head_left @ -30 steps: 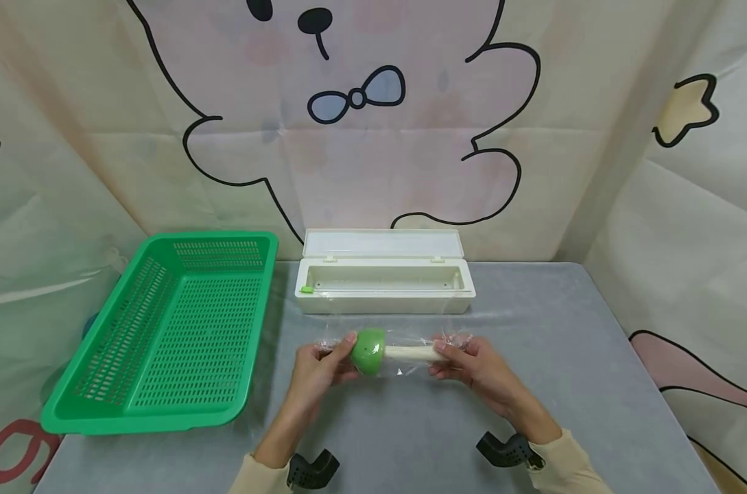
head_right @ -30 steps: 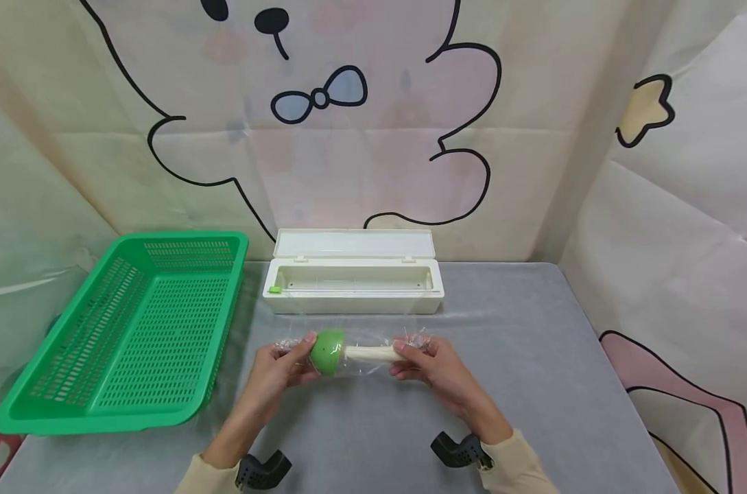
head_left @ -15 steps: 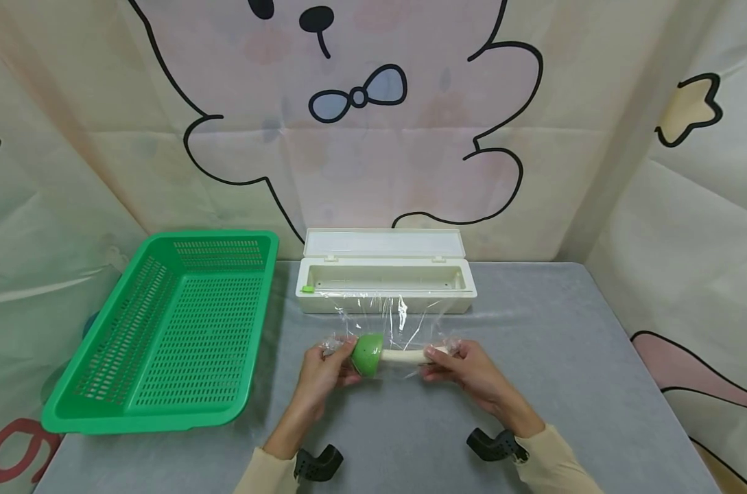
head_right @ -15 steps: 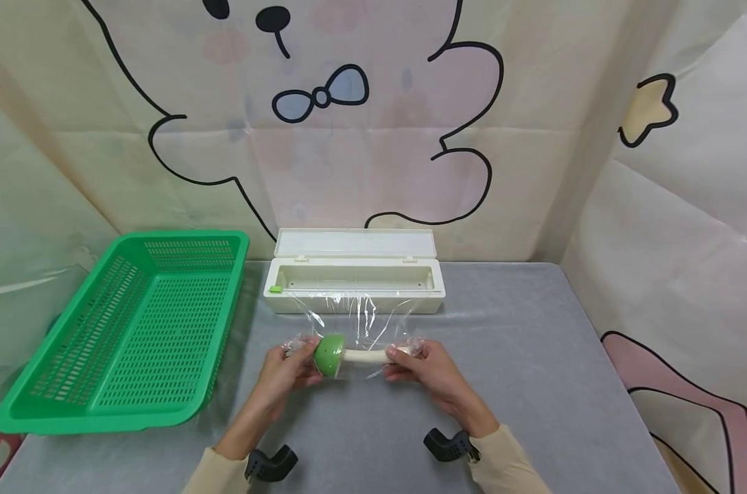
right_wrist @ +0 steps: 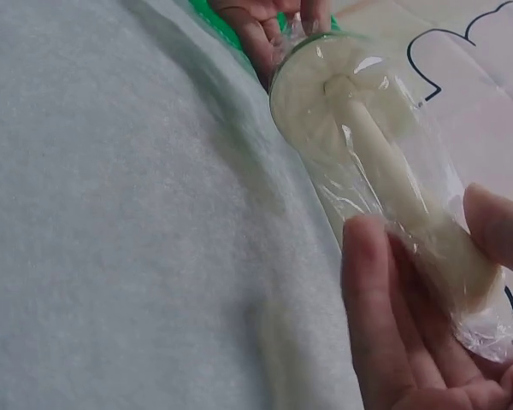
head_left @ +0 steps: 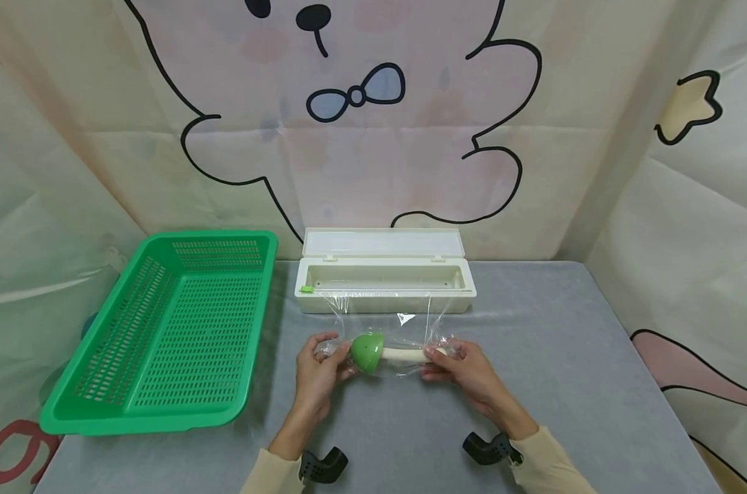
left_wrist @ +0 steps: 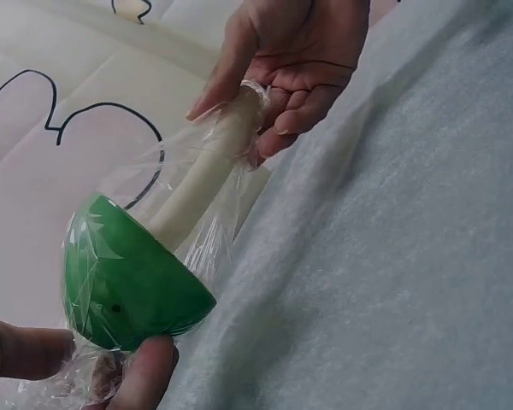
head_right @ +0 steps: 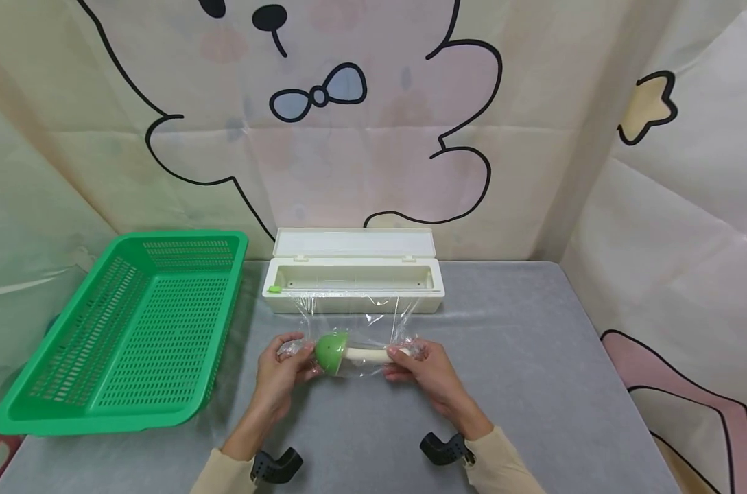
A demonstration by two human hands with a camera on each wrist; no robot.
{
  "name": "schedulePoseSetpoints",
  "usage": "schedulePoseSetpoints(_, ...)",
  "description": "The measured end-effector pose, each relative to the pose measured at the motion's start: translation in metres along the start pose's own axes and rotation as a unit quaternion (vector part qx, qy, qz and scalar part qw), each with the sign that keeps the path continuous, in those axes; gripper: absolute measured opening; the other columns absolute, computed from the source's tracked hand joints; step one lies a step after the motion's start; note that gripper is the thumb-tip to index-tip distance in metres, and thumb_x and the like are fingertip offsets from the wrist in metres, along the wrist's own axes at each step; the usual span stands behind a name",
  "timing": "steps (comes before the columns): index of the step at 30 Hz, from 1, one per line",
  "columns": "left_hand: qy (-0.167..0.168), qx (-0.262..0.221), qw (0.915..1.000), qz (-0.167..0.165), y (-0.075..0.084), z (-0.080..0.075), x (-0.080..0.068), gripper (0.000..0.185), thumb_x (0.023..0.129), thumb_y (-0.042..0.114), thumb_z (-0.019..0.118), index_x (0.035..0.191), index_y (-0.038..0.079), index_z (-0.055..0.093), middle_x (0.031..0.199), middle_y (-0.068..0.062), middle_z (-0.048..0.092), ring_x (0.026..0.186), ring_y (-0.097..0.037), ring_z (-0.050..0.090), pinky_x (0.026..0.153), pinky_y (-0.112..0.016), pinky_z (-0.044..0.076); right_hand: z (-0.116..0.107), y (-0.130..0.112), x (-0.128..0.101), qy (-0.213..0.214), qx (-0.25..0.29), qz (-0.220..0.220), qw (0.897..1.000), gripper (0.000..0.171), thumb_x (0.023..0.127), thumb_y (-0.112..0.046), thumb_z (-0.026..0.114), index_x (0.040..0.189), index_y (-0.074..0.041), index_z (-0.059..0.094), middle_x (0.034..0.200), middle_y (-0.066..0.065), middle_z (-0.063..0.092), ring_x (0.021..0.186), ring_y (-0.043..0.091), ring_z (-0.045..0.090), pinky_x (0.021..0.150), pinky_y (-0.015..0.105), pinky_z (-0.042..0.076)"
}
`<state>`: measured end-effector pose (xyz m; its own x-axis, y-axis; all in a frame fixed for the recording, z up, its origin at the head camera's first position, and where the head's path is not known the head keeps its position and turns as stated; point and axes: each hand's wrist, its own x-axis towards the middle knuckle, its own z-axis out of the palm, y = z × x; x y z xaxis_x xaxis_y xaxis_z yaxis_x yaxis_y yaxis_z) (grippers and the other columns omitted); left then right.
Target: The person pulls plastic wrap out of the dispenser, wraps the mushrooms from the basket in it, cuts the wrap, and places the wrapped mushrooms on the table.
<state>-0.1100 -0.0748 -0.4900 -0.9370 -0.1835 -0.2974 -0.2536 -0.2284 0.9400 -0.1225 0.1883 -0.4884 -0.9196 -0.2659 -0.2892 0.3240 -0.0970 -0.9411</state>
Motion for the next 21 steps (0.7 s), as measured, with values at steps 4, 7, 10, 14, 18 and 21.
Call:
schedulePoseSetpoints(4, 0.0, -0.014, 0.9999, -0.001, -0.0013, -0.0009, -0.0011, 0.02, 0.101, 0.003, 0.061, 0.114, -0.01, 0.052, 0.092, -0.013, 0.071, 0.075, -0.016, 0.07, 0.07, -0.033, 0.062, 0.0018, 0.0, -0.0007, 0.028, -0.007, -0.01, 1.0, 0.026, 0.097, -0.005, 0.069, 0.112, 0.015, 0.063, 0.095, 0.01, 0.071, 0.082, 0.02, 0.074, 0.083, 0.036, 0.06)
schedulePoseSetpoints(7, 0.005, -0.027, 0.9996, -0.002, -0.0026, -0.0018, -0.0015, 0.017, 0.102, 0.005, 0.06, 0.106, -0.009, 0.051, 0.093, -0.013, 0.072, 0.078, -0.016, 0.071, 0.072, -0.035, 0.062, 0.0029, 0.0001, -0.0001, 0.045, -0.003, -0.02, 0.999, 0.026, 0.095, -0.001, 0.071, 0.111, 0.017, 0.062, 0.095, 0.009, 0.07, 0.081, 0.019, 0.073, 0.082, 0.035, 0.06)
schedulePoseSetpoints(10, 0.013, -0.043, 0.999, 0.0, -0.0045, -0.003, -0.0015, 0.019, 0.1, 0.007, 0.064, 0.1, -0.008, 0.052, 0.085, -0.01, 0.07, 0.076, -0.015, 0.071, 0.071, -0.034, 0.062, 0.0032, 0.0011, 0.0012, 0.048, 0.013, -0.025, 0.998, 0.033, 0.094, 0.002, 0.07, 0.12, 0.017, 0.056, 0.097, 0.011, 0.069, 0.081, 0.019, 0.073, 0.081, 0.036, 0.061)
schedulePoseSetpoints(14, 0.012, -0.063, 0.9979, 0.001, -0.0066, -0.0043, -0.0014, 0.022, 0.096, 0.006, 0.07, 0.095, -0.005, 0.051, 0.079, -0.007, 0.068, 0.076, -0.013, 0.071, 0.071, -0.036, 0.062, 0.0036, 0.0009, 0.0011, 0.058, 0.015, -0.025, 0.998, 0.039, 0.094, 0.004, 0.069, 0.126, 0.016, 0.051, 0.099, 0.014, 0.069, 0.08, 0.019, 0.074, 0.079, 0.035, 0.061)
schedulePoseSetpoints(18, -0.012, -0.079, 0.9968, 0.004, -0.0073, -0.006, -0.0005, 0.026, 0.093, 0.005, 0.074, 0.091, -0.001, 0.049, 0.083, -0.007, 0.07, 0.079, -0.014, 0.072, 0.075, -0.04, 0.061, 0.0048, 0.001, 0.001, 0.077, 0.021, -0.023, 0.997, 0.026, 0.093, 0.007, 0.068, 0.112, 0.015, 0.052, 0.094, 0.013, 0.07, 0.077, 0.02, 0.073, 0.076, 0.035, 0.062)
schedulePoseSetpoints(21, -0.03, -0.087, 0.9958, 0.002, -0.0076, -0.0073, 0.0, 0.028, 0.091, 0.002, 0.076, 0.09, 0.0, 0.049, 0.088, -0.011, 0.073, 0.08, -0.017, 0.074, 0.076, -0.041, 0.061, 0.006, 0.0014, 0.001, 0.086, 0.031, -0.025, 0.995, 0.02, 0.093, 0.009, 0.068, 0.105, 0.013, 0.053, 0.089, 0.012, 0.07, 0.074, 0.02, 0.073, 0.075, 0.035, 0.062)
